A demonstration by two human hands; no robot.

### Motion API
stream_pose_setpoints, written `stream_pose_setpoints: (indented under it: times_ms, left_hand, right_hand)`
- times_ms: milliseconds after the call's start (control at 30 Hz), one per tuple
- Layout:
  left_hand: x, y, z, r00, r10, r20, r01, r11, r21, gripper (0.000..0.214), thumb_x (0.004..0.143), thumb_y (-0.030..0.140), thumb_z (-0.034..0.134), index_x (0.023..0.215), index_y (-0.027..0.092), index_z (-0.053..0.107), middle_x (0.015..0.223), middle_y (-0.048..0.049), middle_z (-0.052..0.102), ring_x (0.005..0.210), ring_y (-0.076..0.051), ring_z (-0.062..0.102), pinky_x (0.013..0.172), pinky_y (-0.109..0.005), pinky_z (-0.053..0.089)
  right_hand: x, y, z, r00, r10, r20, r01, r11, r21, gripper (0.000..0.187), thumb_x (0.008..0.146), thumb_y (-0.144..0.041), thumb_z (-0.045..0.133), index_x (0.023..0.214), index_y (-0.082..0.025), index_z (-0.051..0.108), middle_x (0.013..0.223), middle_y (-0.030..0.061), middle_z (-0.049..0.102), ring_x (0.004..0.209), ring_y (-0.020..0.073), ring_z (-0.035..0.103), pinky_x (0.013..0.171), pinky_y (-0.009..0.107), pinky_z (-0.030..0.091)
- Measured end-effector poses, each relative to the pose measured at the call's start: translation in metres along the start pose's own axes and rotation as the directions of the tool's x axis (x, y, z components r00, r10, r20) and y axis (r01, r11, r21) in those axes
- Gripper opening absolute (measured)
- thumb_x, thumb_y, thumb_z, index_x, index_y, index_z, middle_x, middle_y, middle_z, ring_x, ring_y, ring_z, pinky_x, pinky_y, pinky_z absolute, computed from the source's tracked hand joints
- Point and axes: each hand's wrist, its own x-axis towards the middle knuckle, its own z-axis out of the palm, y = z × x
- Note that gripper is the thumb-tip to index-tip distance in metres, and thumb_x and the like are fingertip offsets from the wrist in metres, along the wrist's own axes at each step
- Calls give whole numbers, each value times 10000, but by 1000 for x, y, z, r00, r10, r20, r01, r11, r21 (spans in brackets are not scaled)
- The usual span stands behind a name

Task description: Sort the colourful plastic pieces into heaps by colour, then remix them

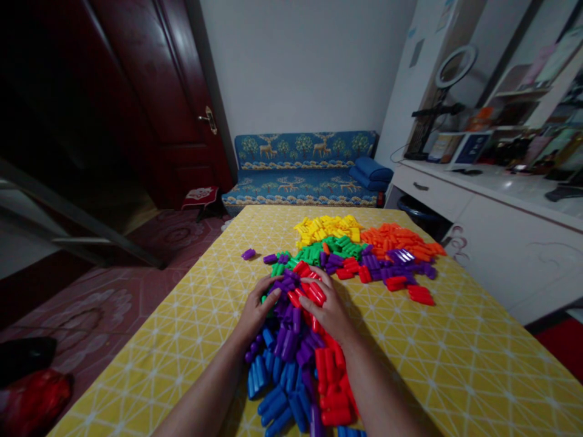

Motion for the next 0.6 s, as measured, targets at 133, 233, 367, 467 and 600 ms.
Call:
stream_pose_setpoints:
  times_ms: [133, 233, 367, 467, 600]
  left_hand:
    - [0, -1, 0, 1000, -2, 0, 2, 1000, 4, 376, 862, 420, 586, 1173, 229, 677, 1321, -84, 588, 1302, -283, 486, 1115, -443, 347]
    - [0, -1, 0, 1000, -2, 0, 2, 1000, 5, 372, 862, 414, 588, 1172, 229, 677, 1309, -84, 595, 1310, -285, 479, 1119, -448, 341]
    - [0, -1, 0, 1000, -7, 3, 7, 1000, 7, 375, 860, 407, 586, 1174, 222, 676, 1333, -91, 579, 1314, -282, 475, 1123, -446, 335]
    - [1, 1, 0, 1000, -13, -1, 13, 1000, 3, 378, 850, 412, 591, 1166, 222, 680, 1328, -91, 584, 1308, -285, 482, 1123, -453, 336]
    - [0, 1, 0, 1000, -15, -3, 15, 1000, -3, 375, 849, 415, 592, 1160, 228, 684, 1303, -87, 600, 1313, -289, 478, 1128, -460, 331]
  right_hand:
    - [0, -1, 0, 1000, 9, 1, -9, 1000, 0, 372, 812, -455, 629, 1123, -262, 693, 1454, 46, 479, 1310, 260, 484, 1103, 410, 386]
    - [0, -2, -1, 1000, 13, 3, -13, 1000, 1, 372, 810, -453, 633, 1125, -265, 694, 1456, 43, 477, 1308, 256, 487, 1099, 401, 392]
    - [0, 0, 0, 1000, -4, -6, 4, 1000, -2, 378, 812, -450, 635, 1139, -269, 689, 1450, 43, 484, 1302, 251, 495, 1092, 402, 402]
    - [0, 2, 0, 1000, -14, -8, 14, 1000, -25, 383, 814, -456, 632, 1147, -274, 687, 1442, 44, 495, 1283, 255, 511, 1084, 414, 407]
    - [0, 1, 0, 1000, -17, -10, 17, 999, -37, 386, 812, -458, 633, 1150, -279, 687, 1446, 39, 492, 1284, 257, 509, 1083, 413, 406]
